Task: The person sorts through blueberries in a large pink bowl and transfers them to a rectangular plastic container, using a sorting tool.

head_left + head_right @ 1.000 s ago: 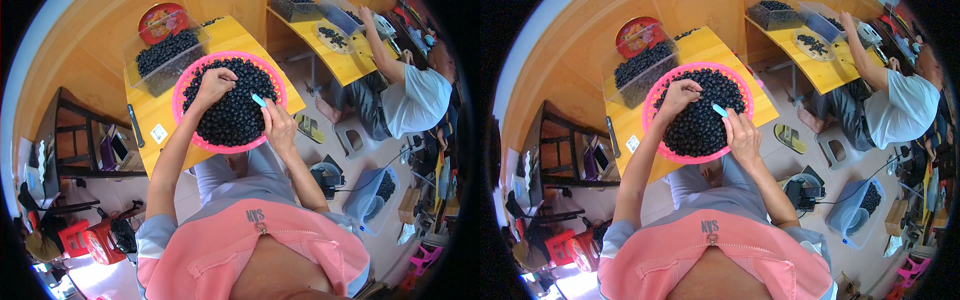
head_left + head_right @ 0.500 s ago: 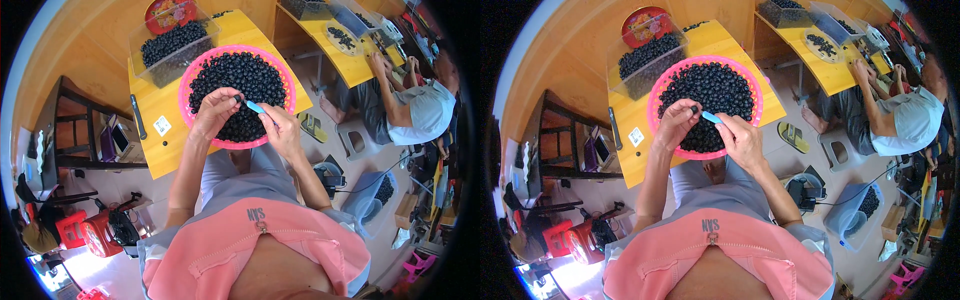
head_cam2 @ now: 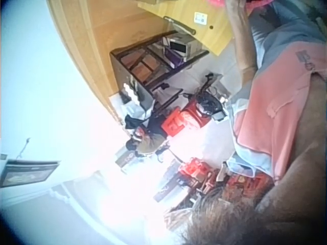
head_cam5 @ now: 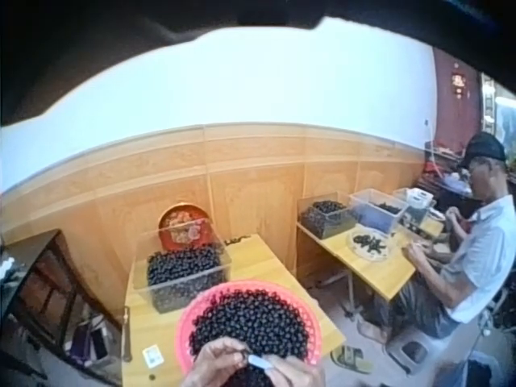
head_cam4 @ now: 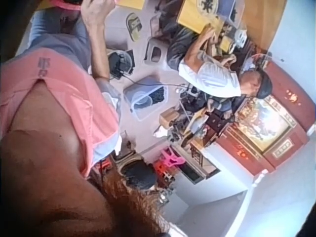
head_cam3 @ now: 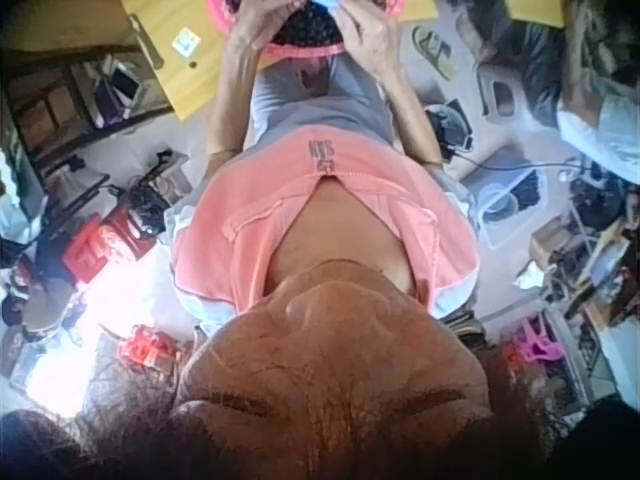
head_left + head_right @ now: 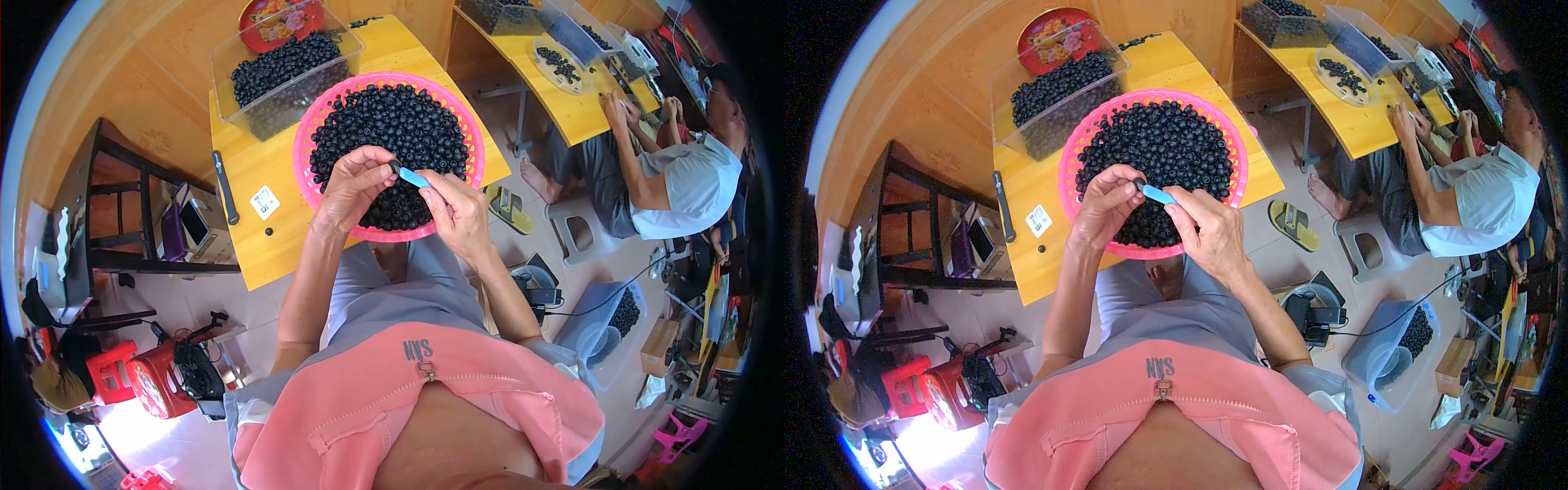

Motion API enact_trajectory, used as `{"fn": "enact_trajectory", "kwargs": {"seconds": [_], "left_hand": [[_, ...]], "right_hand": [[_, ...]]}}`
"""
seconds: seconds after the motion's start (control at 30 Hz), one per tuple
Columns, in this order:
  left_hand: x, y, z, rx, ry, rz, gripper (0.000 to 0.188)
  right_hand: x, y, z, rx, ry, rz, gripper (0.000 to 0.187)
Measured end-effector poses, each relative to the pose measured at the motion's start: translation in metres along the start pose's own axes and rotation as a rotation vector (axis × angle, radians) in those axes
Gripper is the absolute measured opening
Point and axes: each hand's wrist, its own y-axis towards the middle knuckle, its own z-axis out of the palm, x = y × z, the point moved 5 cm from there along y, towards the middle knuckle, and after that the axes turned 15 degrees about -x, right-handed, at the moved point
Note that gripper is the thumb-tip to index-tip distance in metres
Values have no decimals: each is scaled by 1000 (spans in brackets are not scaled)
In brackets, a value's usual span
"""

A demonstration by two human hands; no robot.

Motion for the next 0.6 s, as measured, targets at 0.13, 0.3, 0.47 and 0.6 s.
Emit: {"fn": "enact_trajectory", "kwargs": {"seconds": [0.13,0.3,0.47,0.6], "left_hand": [[0,0,0,7,-23,-22,12],[-2,-4,4,59,-85,-74,10],[-5,-11,7,60,-122,-104,9],[-17,-25,26,259,-125,-106,8]], "right_hand": [[0,2,0,3,26,-8,20],[2,4,-1,7,68,-76,20],[-9,11,-1,8,-19,-161,20],[-38,11,-15,-38,-132,-141,18]]}}
